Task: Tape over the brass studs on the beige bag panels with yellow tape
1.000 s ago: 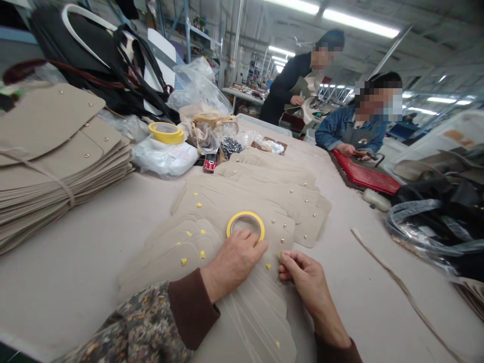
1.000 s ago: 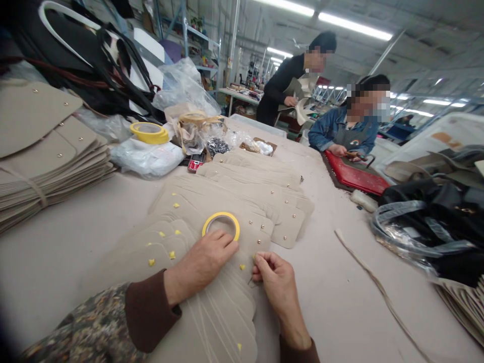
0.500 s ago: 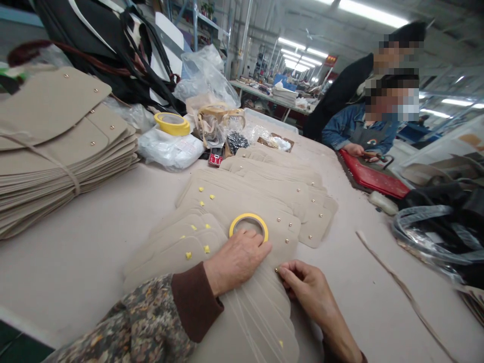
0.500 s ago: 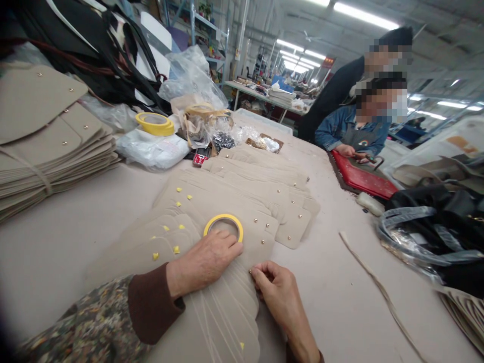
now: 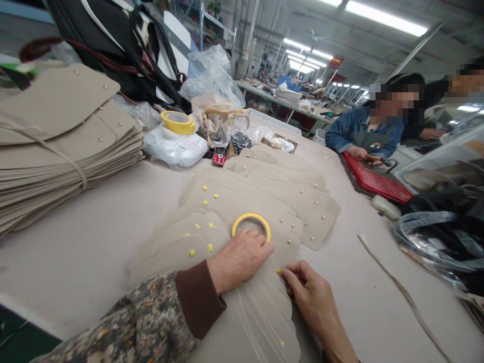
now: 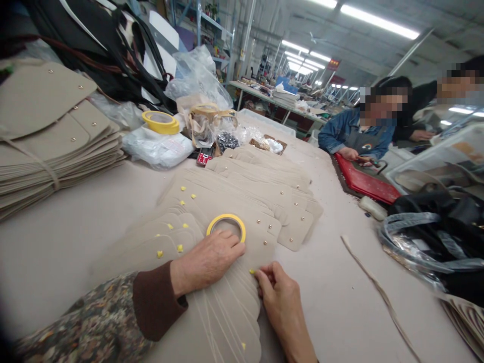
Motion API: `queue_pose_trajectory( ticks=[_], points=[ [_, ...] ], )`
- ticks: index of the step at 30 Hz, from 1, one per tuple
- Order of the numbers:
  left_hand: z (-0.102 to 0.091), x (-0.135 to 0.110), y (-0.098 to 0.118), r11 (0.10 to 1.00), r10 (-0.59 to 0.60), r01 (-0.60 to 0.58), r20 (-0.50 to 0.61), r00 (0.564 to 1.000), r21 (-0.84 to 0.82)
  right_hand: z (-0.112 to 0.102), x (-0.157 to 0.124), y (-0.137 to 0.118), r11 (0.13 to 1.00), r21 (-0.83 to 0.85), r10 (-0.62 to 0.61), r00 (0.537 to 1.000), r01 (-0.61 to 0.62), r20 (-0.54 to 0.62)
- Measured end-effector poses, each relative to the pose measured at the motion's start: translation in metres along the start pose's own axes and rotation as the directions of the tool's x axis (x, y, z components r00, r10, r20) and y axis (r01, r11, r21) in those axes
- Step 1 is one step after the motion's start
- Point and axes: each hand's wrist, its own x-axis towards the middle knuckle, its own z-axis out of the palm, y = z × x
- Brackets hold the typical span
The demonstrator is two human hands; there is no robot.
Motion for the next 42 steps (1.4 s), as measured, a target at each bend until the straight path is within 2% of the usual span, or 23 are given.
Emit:
queue_pose_trajectory(
  ticks=[2,8,16,20,21,23,25,27,29,31,34,38,41,42],
  points=[
    [-0.001,0.000,0.000,1.000,0.001,-0.001,0.004,1.000,-0.003,0.000,-0.005,0.003,0.999,0.017,-0.043,0.999,0.043,0.028],
    [-0.002,0.001,-0.001,1.000,0.024,-0.024,0.002,1.000,-0.013,0.007,-0.006,0.002,0.981,-0.101,-0.166,0.986,0.163,-0.024],
    [-0.004,0.000,-0.002,0.996,0.047,-0.051,-0.058,0.997,-0.068,0.009,0.008,-0.009,0.977,-0.141,-0.154,0.987,0.158,0.039],
    [-0.006,-0.003,-0.004,0.988,0.073,-0.086,-0.102,0.992,-0.126,0.001,0.009,-0.007,0.979,-0.140,-0.129,0.981,0.149,0.141],
    [-0.005,-0.003,-0.004,0.986,0.081,-0.097,-0.120,0.989,-0.137,-0.001,0.009,-0.007,0.979,-0.120,-0.149,0.980,0.165,0.134],
    [-0.003,-0.004,-0.004,0.978,0.094,-0.125,-0.179,0.979,-0.170,-0.003,0.009,-0.008,0.971,-0.035,-0.235,0.972,0.235,0.015],
    [0.000,-0.004,-0.004,0.966,0.091,-0.145,-0.243,0.966,-0.214,-0.003,0.010,-0.012,0.930,0.035,-0.355,0.919,0.366,-0.170],
    [0.001,-0.004,-0.002,0.958,0.071,-0.141,-0.267,0.961,-0.252,-0.001,0.011,-0.018,0.855,0.018,-0.493,0.824,0.518,-0.280],
    [0.001,-0.004,0.001,0.955,0.052,-0.121,-0.248,0.967,-0.270,0.001,0.012,-0.024,0.777,-0.048,-0.611,0.733,0.628,-0.301],
    [0.001,-0.004,0.002,0.952,0.046,-0.111,-0.226,0.973,-0.285,0.003,0.013,-0.028,0.725,-0.109,-0.679,0.680,0.680,-0.277],
    [0.003,-0.003,0.003,0.944,0.043,-0.109,-0.212,0.976,-0.311,0.007,0.015,-0.030,0.700,-0.174,-0.711,0.654,0.692,-0.257],
    [0.008,-0.003,0.001,0.940,0.032,-0.083,-0.155,0.987,-0.332,0.012,0.015,-0.030,0.706,-0.237,-0.705,0.630,0.668,-0.326],
    [0.008,-0.002,0.001,0.964,0.011,-0.038,-0.104,0.995,-0.262,0.015,0.013,-0.031,0.730,-0.236,-0.677,0.628,0.642,-0.383],
    [0.007,-0.002,0.001,0.974,0.006,-0.026,-0.089,0.996,-0.223,0.016,0.012,-0.032,0.749,-0.218,-0.653,0.642,0.626,-0.401]
  ],
)
